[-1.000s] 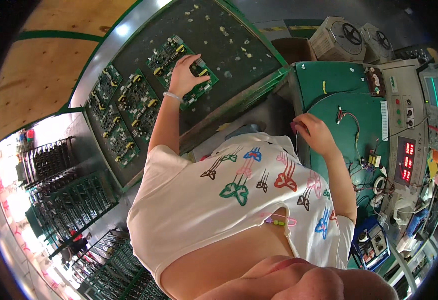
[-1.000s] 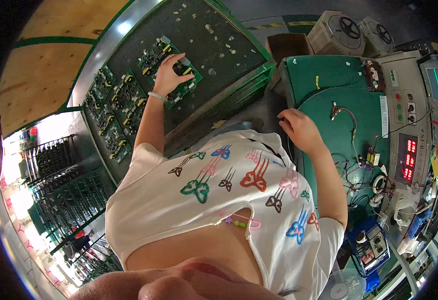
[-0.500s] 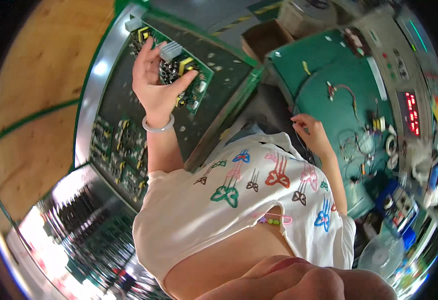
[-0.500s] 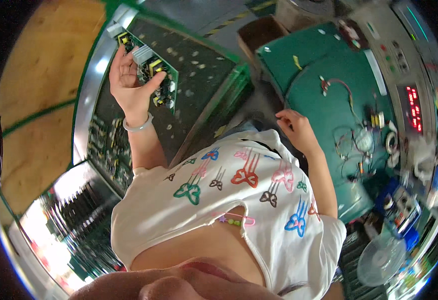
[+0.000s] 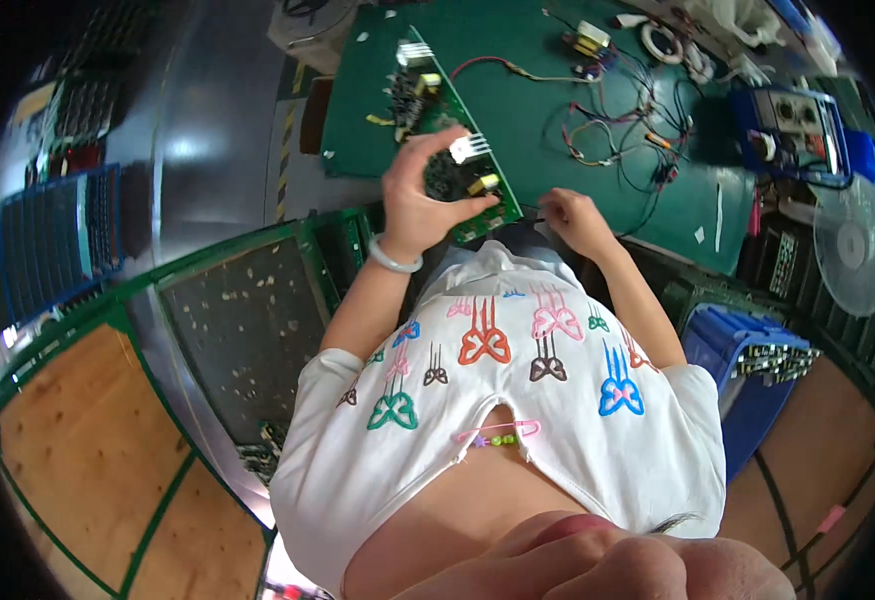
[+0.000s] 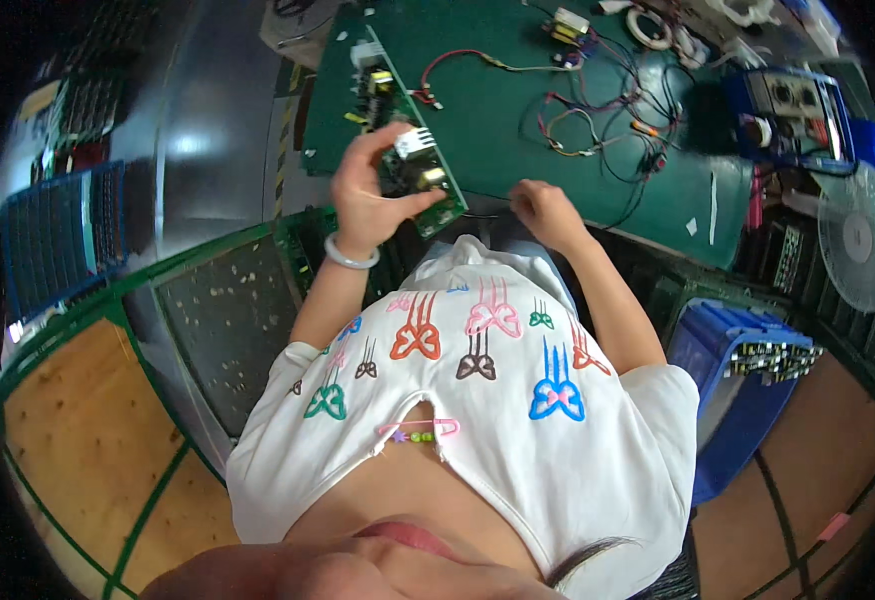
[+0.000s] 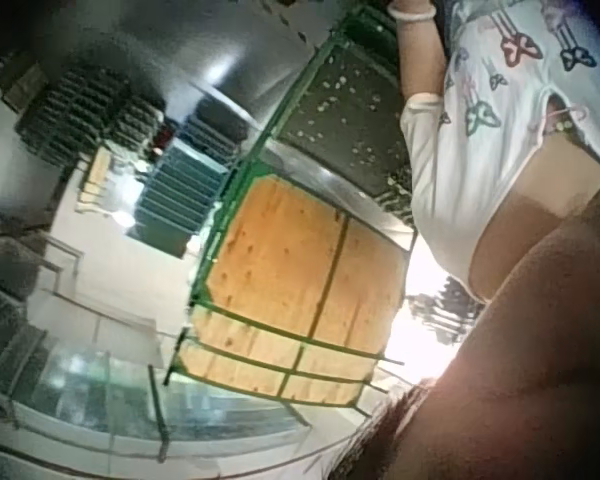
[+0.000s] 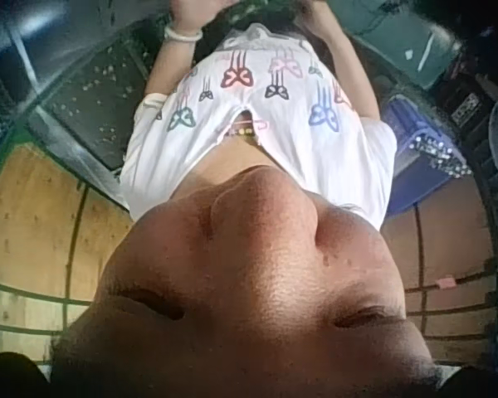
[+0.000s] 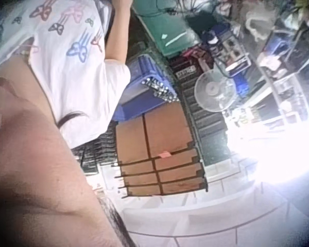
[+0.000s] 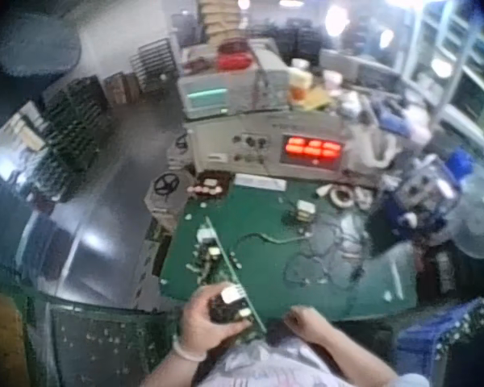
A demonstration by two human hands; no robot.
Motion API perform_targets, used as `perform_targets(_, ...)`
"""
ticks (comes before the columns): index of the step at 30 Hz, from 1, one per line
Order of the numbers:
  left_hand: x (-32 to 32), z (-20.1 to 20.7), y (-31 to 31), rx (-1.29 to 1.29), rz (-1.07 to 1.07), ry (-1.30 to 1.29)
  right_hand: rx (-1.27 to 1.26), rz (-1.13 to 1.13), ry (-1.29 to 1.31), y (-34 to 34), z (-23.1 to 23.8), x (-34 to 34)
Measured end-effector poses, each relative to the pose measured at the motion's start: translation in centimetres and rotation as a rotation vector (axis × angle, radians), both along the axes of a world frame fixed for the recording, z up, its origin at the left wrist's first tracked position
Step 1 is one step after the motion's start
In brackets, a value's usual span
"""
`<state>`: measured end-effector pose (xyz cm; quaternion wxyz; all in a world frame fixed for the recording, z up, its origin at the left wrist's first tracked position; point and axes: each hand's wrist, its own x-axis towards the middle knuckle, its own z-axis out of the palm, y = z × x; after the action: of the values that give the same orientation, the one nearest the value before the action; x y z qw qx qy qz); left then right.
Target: The person repeatedly picks up green circuit boards from a rack, places them on a green workbench, and connects multimeter probes to test points on the boards. After testing, the person disconnects the probes and returns the boards to the rack. This cycle is repeated for multiple boards throughout the clip.
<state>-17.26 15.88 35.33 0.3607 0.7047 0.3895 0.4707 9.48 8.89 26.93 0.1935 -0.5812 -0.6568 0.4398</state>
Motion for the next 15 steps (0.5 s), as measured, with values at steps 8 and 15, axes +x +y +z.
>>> perform_targets(8, 10.0, -7.2, -0.8, -0.075, -0.252, 0.232, 0.379, -0.231, -0.598, 2.2, -7.2, 8.1)
perform_targets(15, 12.2, -11.1, -1.8, -0.124, -0.301, 0.378, 0.481, -0.071, -0.492, 6.0, -10.7, 7.9)
